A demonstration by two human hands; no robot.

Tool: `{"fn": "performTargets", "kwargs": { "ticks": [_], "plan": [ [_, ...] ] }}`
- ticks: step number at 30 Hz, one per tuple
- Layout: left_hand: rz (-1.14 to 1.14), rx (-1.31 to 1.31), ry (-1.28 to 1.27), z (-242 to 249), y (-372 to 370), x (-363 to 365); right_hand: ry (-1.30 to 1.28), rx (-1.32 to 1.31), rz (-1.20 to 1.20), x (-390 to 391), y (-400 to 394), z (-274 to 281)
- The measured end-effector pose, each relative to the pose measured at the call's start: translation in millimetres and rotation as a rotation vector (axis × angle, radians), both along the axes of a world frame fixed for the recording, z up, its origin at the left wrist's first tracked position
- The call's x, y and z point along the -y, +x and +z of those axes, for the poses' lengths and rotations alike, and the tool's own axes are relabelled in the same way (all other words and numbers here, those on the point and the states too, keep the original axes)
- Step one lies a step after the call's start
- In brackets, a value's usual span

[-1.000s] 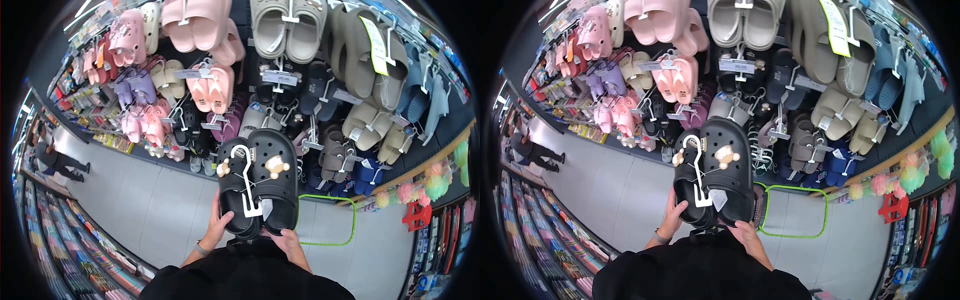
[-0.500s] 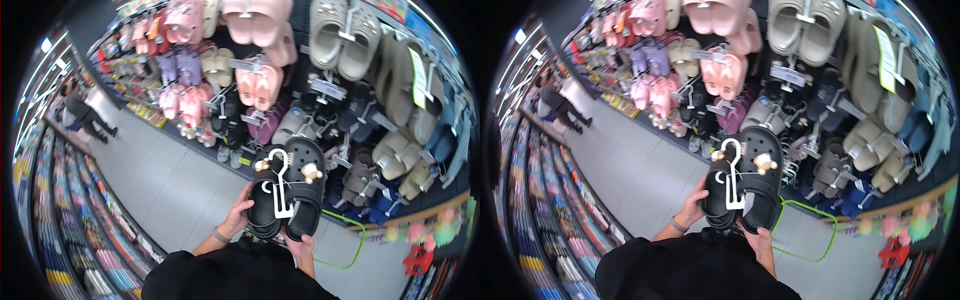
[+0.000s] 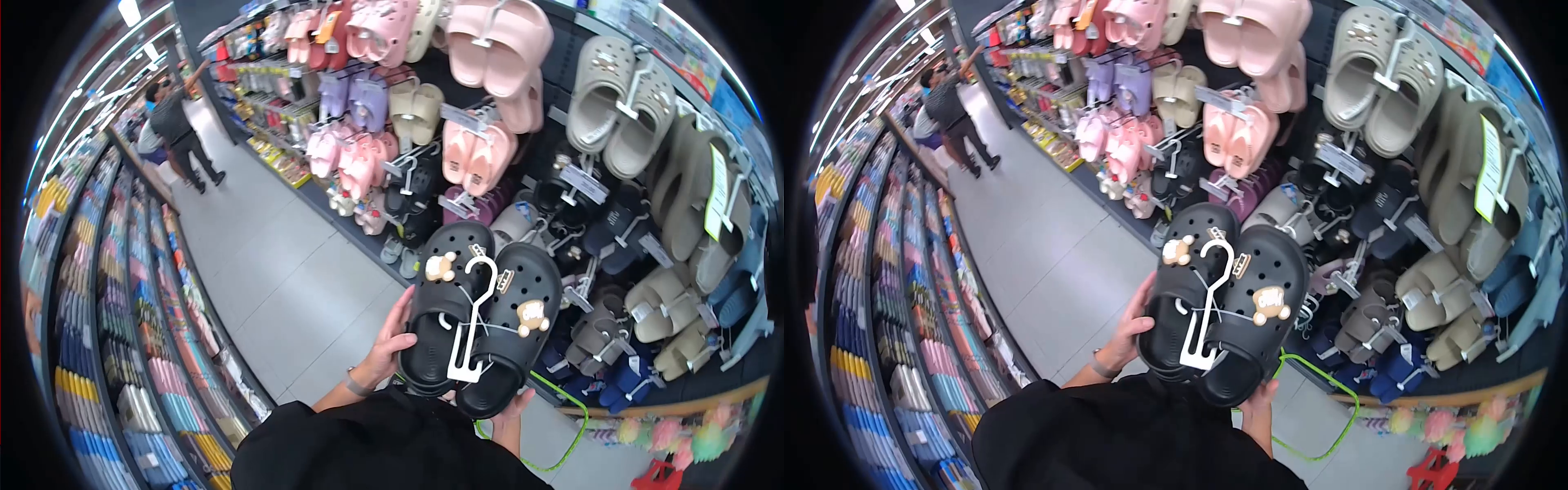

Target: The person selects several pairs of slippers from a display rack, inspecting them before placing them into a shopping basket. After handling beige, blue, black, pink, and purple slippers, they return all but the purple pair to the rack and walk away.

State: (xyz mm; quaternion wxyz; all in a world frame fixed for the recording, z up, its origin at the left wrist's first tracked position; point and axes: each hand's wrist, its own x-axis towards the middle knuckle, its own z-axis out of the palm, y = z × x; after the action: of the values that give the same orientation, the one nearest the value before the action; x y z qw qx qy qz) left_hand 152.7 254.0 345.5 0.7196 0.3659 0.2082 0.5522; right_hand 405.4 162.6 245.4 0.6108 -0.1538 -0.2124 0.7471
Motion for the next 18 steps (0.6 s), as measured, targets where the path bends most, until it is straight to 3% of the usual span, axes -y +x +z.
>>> {"fn": "performTargets", "kwargs": {
  "ticks": [4,9,18],
  "plan": [
    [-0.030,-0.074,0.083,16.6,1.0,1.2,-0.085,0.119,-0.210,-5.3,1.6,2.5],
    [-0.088,-0.198,0.113,28.2,-0.2,-8.8,-0.001,-0.098,-0.306,-11.6,-4.4,-12.3],
    [-0.290,-0.228,0.153,19.0,12.1,-43.3,0.082,-0.107,-0.611,-24.3,-4.9,-20.3]
  ]
}}
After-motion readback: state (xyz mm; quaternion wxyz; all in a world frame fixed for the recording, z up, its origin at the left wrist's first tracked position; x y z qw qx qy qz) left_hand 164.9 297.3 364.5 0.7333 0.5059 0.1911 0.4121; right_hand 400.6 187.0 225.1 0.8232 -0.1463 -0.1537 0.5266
